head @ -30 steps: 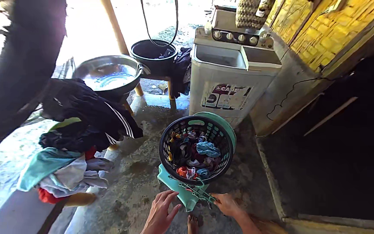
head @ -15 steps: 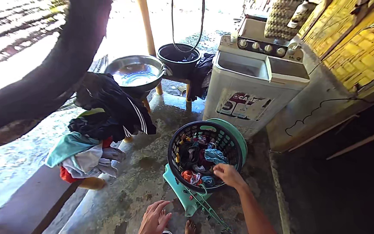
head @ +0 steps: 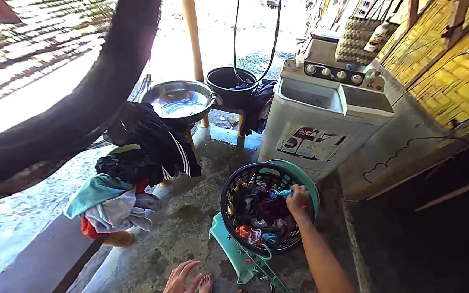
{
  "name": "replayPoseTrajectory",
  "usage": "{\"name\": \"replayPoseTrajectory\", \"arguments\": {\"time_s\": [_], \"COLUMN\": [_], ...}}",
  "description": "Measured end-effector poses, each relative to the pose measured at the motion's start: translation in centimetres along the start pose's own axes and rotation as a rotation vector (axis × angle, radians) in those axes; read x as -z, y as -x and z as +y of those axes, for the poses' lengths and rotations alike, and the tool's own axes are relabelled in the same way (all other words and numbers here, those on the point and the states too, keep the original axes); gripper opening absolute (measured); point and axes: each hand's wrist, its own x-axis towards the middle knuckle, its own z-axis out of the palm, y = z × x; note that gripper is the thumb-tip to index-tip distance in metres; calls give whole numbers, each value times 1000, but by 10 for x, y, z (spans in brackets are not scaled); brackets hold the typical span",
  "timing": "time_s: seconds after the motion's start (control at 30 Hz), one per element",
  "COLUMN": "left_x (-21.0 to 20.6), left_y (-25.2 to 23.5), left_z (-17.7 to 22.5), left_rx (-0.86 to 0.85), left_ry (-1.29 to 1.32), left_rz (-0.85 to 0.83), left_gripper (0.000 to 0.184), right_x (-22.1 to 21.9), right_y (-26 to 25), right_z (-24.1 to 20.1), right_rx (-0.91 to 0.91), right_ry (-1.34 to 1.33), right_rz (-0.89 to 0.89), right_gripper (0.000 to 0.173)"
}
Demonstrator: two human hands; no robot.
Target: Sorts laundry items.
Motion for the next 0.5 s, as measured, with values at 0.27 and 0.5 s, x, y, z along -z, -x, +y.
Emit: {"name": "replayPoseTrajectory", "arguments": {"time_s": [0.27,0.5], "left_x": [2,15], "left_y": [-22,-58], "left_z": [12,15], "left_rx": [-76,-147], "left_ry": [25,19], "left_rz": [-27,-89], "left_gripper": [38,40], "right_x": [-59,61], "right_y": [17,16], "right_z": [-4,-16], "right_rx": [106,36], "right_ry": [133,-1138], "right_rz": [-431,-5], "right_gripper": [36,7]}}
